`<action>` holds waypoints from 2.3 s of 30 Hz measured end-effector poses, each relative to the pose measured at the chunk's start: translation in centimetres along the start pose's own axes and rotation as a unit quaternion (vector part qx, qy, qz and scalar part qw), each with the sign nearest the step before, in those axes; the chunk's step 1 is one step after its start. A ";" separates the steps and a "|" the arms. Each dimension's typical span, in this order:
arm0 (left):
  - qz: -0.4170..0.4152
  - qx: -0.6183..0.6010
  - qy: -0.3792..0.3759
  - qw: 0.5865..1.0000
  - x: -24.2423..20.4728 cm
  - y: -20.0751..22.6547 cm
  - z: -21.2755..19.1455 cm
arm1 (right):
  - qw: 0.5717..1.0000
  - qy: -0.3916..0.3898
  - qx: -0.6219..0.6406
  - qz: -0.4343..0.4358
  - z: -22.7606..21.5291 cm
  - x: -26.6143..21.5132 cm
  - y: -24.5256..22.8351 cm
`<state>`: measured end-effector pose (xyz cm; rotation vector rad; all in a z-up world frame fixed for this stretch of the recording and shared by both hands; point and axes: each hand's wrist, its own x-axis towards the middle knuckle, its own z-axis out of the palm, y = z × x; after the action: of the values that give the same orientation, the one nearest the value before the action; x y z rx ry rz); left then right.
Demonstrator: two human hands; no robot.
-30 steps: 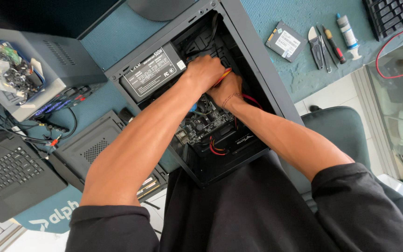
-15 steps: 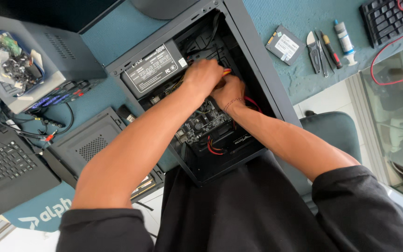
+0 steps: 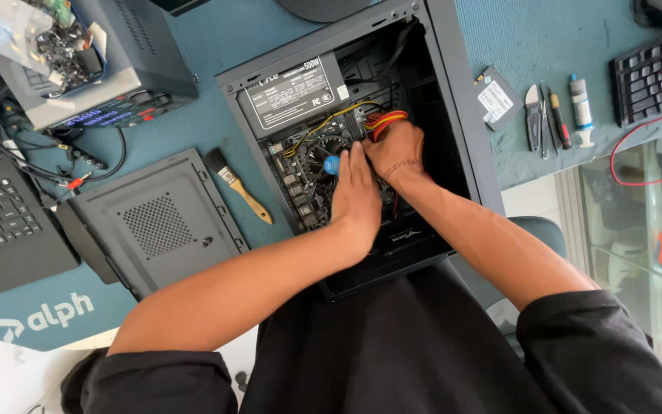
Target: The person connects various power cables to the motherboard and graphics card inside an open computer case. They route the wires through the case and secure them to the components by hand.
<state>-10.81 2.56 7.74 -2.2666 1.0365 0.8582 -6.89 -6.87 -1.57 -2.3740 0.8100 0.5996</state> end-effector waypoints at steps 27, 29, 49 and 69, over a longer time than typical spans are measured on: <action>0.100 -0.135 0.035 0.985 2.0 2.5 0.4 | 0.996 -0.071 0.027 0.042 -1.5 -0.1 -1.5; 0.099 -0.126 0.041 0.986 2.2 2.9 0.9 | 0.996 -0.072 0.033 0.041 -1.7 -0.4 -1.7; 0.046 -0.009 0.009 0.999 3.5 3.5 1.6 | 0.996 -0.072 0.041 0.032 -1.0 0.9 -0.5; 0.022 -0.212 0.413 0.886 16.4 -2.6 6.0 | 0.978 -0.074 0.148 0.126 -2.5 -1.0 -1.8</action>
<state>-2.33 0.22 -7.58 -3.1043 1.3344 0.0723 -5.89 -6.79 1.51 -1.9484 1.0625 0.6943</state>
